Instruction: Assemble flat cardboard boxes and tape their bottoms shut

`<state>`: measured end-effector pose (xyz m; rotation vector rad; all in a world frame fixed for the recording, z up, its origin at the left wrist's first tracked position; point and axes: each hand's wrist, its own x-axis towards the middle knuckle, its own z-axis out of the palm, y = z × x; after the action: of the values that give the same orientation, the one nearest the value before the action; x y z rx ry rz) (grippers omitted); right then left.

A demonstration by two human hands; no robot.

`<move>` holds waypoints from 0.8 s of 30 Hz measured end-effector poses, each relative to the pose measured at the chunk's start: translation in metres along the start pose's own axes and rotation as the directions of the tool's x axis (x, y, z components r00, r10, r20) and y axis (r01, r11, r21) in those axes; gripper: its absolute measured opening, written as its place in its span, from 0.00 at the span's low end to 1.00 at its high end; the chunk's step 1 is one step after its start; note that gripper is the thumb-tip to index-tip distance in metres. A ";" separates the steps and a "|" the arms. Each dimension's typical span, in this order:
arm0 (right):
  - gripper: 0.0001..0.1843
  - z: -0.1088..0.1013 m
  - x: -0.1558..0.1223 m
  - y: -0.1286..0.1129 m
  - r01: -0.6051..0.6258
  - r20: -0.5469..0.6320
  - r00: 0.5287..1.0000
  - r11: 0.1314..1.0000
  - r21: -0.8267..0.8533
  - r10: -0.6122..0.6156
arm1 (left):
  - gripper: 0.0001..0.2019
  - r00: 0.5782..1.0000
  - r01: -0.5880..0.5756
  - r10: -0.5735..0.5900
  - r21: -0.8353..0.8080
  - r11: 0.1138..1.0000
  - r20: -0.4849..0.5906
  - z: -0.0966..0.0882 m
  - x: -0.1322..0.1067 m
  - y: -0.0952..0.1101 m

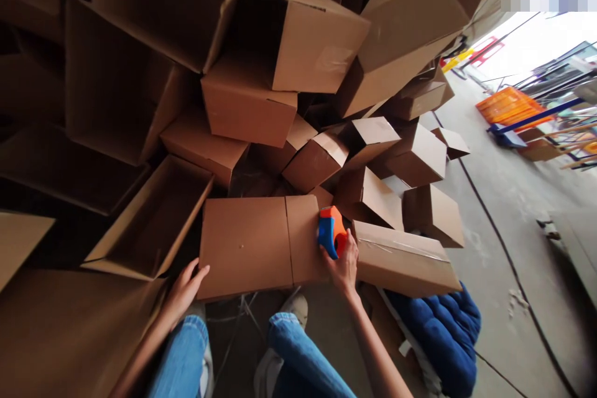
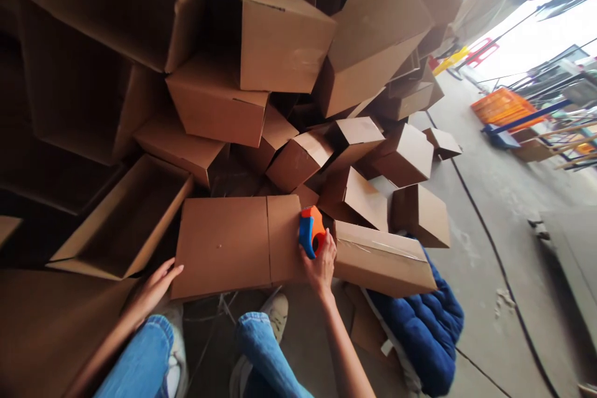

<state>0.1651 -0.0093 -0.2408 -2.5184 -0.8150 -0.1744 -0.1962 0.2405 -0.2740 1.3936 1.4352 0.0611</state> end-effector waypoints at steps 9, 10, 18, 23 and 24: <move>0.55 -0.001 0.003 0.006 -0.070 0.051 0.996 0.997 0.036 0.068 | 0.35 0.965 -0.165 0.223 0.346 0.924 -0.135 0.010 -0.013 0.015; 0.55 -0.001 0.003 0.007 -0.066 0.050 0.997 0.997 0.038 0.064 | 0.36 0.936 -0.245 0.323 0.397 0.884 -0.142 0.013 -0.016 0.020; 0.55 0.001 0.003 0.007 -0.060 0.020 0.998 0.997 0.050 0.059 | 0.33 0.801 -0.569 0.546 0.597 0.566 0.246 0.049 -0.042 0.072; 0.55 0.000 0.003 0.008 -0.047 0.026 0.999 0.998 0.034 0.046 | 0.34 0.883 -0.406 0.453 0.676 0.615 0.118 0.043 -0.043 0.068; 0.54 0.000 0.003 0.008 -0.038 0.025 0.999 0.999 0.032 0.037 | 0.36 0.894 -0.335 0.447 0.678 0.654 0.011 0.036 -0.042 0.066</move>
<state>0.1720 -0.0137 -0.2430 -2.5079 -0.7739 -0.1168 -0.1378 0.2086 -0.2194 2.3450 1.3005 -0.0794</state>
